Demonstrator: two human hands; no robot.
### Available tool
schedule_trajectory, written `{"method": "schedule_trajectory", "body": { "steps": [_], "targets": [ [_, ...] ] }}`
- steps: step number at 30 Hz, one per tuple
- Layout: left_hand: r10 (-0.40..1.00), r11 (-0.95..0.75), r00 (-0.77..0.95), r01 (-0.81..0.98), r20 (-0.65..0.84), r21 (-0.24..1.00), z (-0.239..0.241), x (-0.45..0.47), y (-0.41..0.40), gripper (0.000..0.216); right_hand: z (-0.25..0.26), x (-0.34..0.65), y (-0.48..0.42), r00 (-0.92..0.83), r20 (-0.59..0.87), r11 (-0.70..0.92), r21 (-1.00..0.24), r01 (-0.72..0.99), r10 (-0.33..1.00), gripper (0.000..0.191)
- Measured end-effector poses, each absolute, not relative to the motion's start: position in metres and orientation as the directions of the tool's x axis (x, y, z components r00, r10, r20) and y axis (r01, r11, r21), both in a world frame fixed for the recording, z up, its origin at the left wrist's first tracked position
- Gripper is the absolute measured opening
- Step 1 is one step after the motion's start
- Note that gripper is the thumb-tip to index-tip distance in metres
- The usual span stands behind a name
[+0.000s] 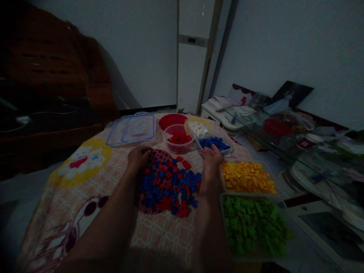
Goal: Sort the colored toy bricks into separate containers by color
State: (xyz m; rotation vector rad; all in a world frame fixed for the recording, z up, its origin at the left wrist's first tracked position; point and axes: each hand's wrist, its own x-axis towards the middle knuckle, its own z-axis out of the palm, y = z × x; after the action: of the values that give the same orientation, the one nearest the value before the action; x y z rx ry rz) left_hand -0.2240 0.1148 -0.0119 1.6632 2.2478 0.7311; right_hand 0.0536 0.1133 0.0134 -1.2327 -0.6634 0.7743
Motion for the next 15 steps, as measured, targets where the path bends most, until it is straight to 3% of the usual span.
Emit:
{"method": "schedule_trajectory", "body": {
  "steps": [4,8,12,15],
  "targets": [
    [0.946,0.202,-0.305,0.823,0.114,0.531,-0.015,-0.225,0.116,0.035,0.017,0.052,0.109,0.51,-0.008,0.061,-0.991,-0.117,0.86,0.038],
    [0.944,0.208,-0.309,0.828,0.115,0.52,-0.015,-0.225,0.115,0.035,0.018,0.048,0.103,0.313,0.056,0.043,-0.998,0.05,0.948,0.031],
    [0.944,0.217,-0.315,0.82,0.1,0.529,-0.012,-0.224,0.114,0.036,0.022,0.033,0.098,0.097,0.085,0.051,-0.948,0.313,0.992,0.032],
    [0.945,0.21,-0.308,0.823,0.106,0.527,-0.011,-0.224,0.113,0.035,0.023,0.016,0.095,-0.069,0.124,0.141,-0.801,0.582,0.99,0.03]
  ]
}}
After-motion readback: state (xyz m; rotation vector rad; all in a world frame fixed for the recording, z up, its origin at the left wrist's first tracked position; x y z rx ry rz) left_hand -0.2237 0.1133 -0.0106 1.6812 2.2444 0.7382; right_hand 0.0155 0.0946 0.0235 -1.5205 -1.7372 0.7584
